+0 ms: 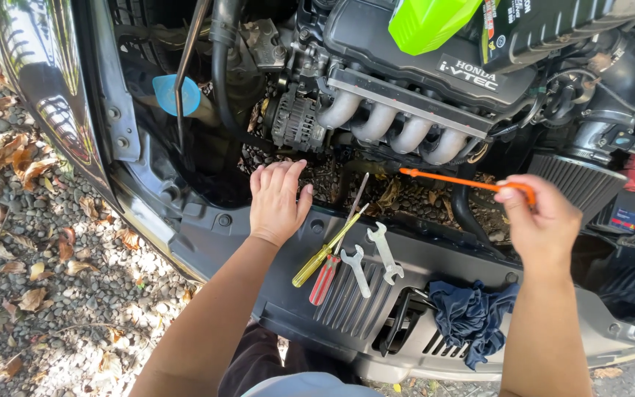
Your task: The person uses a wrench to tighten a bolt on the car engine. They then use an orange dipstick to check the oil level, wiping it with a blue cloth before reinserting it into the engine.
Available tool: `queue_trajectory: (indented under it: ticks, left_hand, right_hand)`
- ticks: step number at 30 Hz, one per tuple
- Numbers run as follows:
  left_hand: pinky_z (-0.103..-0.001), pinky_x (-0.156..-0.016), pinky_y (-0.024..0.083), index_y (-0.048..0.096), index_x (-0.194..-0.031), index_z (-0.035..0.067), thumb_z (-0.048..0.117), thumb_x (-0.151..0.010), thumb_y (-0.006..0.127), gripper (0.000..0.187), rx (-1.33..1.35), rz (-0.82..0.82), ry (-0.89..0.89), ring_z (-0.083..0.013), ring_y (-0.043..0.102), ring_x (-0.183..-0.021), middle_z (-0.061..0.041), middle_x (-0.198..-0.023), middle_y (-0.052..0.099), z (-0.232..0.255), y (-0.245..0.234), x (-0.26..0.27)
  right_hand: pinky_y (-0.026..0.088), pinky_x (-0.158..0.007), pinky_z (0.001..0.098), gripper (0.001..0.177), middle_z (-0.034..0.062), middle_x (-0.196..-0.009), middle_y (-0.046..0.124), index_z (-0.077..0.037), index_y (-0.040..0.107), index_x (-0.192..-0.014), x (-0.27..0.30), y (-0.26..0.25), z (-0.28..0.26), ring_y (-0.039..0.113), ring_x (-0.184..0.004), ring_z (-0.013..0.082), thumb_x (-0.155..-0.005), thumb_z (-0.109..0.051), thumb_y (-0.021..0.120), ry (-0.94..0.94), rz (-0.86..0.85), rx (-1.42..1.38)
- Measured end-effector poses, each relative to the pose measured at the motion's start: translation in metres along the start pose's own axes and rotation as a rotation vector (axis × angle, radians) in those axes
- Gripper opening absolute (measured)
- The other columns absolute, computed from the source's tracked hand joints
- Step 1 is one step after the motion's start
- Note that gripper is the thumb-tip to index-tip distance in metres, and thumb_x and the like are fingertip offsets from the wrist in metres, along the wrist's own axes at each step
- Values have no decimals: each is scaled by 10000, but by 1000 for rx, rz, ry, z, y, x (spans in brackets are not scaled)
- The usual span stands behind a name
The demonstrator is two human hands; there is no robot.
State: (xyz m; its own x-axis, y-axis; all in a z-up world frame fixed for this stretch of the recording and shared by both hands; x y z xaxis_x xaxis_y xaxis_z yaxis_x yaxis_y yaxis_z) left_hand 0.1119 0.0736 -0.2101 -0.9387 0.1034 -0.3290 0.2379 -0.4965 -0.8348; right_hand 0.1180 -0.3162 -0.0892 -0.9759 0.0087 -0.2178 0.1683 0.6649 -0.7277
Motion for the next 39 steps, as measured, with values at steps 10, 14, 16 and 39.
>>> queue_trajectory:
  ticks: [10, 14, 16, 39]
  left_hand:
    - [-506, -1123, 296, 479, -1422, 161, 397, -1041, 467, 448, -79, 40, 26, -247, 482, -1134, -46, -1135, 506, -2, 6, 2]
    - [-500, -1125, 301, 479, -1420, 165, 400, -1048, 453, 440, -78, 30, 22, -243, 482, -1123, -44, -1129, 503, -1, 7, 3]
    - [-498, -1124, 303, 481, -1417, 161, 397, -1047, 456, 439, -83, 39, 27, -246, 482, -1126, -47, -1132, 504, -1, 6, 1]
    - [-498, -1113, 308, 482, -1420, 159, 386, -1067, 428, 423, -46, 33, 36, -249, 483, -1090, -48, -1084, 494, 1, 0, 0]
  right_hand:
    - [598, -737, 394, 84, 85, -954, 725, -103, 757, -1008, -5, 113, -81, 712, -850, 282, -962, -76, 692, -634, -154, 131]
    - [579, -736, 360, 43, 28, -912, 702, -169, 733, -986, -23, 155, -42, 705, -865, 232, -957, -196, 716, -628, -117, 376]
    - [562, -733, 344, 34, -8, -883, 678, -207, 717, -959, -30, 170, -35, 687, -867, 207, -932, -228, 722, -658, -108, 452]
    - [489, -654, 301, 201, -48, -697, 499, -219, 599, -790, -55, 314, 19, 563, -773, 170, -976, -294, 606, -833, -187, 620]
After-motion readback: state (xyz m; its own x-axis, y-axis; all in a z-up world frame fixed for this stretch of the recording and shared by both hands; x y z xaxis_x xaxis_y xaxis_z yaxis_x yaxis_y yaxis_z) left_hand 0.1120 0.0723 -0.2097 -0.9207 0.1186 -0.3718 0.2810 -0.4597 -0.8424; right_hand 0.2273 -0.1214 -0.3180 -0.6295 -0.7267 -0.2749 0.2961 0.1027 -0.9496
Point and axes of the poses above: each hand's wrist, its own x-axis away from the middle knuckle, its own y-axis out of the palm, z = x × y, the point moved 10 cm from there along -x, towards the middle knuckle
